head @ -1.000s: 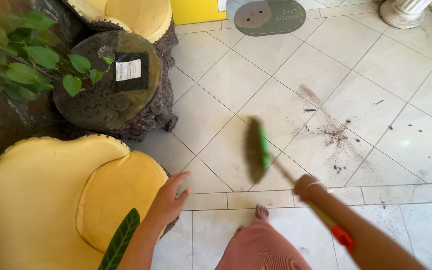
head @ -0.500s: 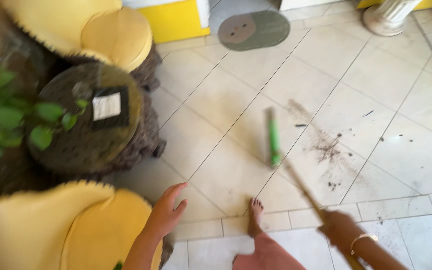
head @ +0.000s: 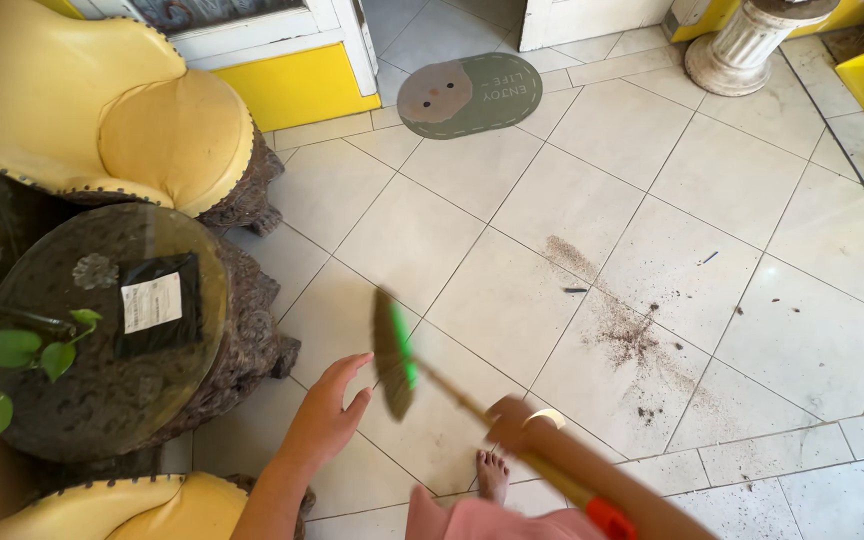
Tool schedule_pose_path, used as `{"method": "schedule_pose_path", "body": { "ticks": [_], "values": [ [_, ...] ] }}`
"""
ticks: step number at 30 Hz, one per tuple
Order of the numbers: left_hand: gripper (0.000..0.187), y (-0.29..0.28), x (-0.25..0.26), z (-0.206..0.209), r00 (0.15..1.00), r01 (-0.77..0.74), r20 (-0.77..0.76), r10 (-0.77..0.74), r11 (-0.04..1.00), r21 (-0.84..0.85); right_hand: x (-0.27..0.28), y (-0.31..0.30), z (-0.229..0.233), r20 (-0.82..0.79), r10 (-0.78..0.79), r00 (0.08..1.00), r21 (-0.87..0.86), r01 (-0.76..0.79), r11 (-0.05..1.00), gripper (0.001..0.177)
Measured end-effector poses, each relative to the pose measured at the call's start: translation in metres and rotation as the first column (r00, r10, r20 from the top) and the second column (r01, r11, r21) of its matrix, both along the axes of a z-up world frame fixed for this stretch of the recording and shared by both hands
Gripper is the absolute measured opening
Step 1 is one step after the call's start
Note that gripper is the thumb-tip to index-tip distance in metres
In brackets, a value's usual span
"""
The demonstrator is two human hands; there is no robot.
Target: The person sweeps debris across a tiled floor using a long-handled broom, moving through various areas of a room containing chairs and plants. They periodically use their hands to move footwear aside to clear the floor surface.
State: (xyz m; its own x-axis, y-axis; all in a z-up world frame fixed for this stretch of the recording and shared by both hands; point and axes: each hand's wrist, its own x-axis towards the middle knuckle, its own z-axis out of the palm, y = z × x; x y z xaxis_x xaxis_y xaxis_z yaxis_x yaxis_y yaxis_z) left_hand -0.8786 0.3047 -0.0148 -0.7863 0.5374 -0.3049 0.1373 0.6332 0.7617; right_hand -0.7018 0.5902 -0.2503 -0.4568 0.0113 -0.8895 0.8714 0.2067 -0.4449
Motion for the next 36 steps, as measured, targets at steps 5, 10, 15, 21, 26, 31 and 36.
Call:
{"method": "schedule_pose_path", "body": {
  "ticks": [5, 10, 15, 21, 26, 31, 36],
  "values": [
    [0.048, 0.018, -0.023, -0.007, 0.999, 0.027, 0.025, -0.026, 0.999, -0.030, 0.019, 0.158, -0.024, 0.013, -0.216, 0.976, 0.163, 0.211, 0.964, 0.045],
    [0.049, 0.047, -0.050, -0.008, 0.993, 0.112, -0.025, -0.112, 0.994, 0.001, 0.024, 0.262, 0.034, 0.295, 0.083, 0.952, 0.537, -0.237, 0.810, 0.027],
    [0.049, 0.076, -0.095, -0.002, 0.992, 0.125, 0.041, -0.123, 0.990, -0.061, 0.015, 0.257, 0.130, 0.347, 0.178, 0.921, 0.569, -0.358, 0.740, 0.028],
    [0.048, 0.104, -0.159, 0.010, 0.986, 0.121, 0.126, -0.106, 0.985, -0.120, -0.028, 0.170, 0.210, 0.067, 0.075, 0.995, 0.370, -0.095, 0.924, 0.050],
    [0.049, 0.115, -0.212, 0.005, 0.983, 0.177, 0.062, -0.173, 0.982, -0.065, -0.119, 0.076, 0.175, -0.213, 0.140, 0.967, 0.131, -0.114, 0.985, 0.066],
    [0.047, 0.113, -0.265, 0.001, 0.967, 0.241, -0.081, -0.241, 0.971, -0.007, -0.223, 0.002, 0.117, -0.112, 0.263, 0.958, 0.038, -0.261, 0.965, 0.054],
    [0.050, 0.102, -0.299, 0.007, 0.984, 0.177, 0.000, -0.178, 0.981, -0.076, -0.241, 0.030, 0.047, -0.053, 0.192, 0.980, 0.088, -0.187, 0.978, 0.050]
  ]
}}
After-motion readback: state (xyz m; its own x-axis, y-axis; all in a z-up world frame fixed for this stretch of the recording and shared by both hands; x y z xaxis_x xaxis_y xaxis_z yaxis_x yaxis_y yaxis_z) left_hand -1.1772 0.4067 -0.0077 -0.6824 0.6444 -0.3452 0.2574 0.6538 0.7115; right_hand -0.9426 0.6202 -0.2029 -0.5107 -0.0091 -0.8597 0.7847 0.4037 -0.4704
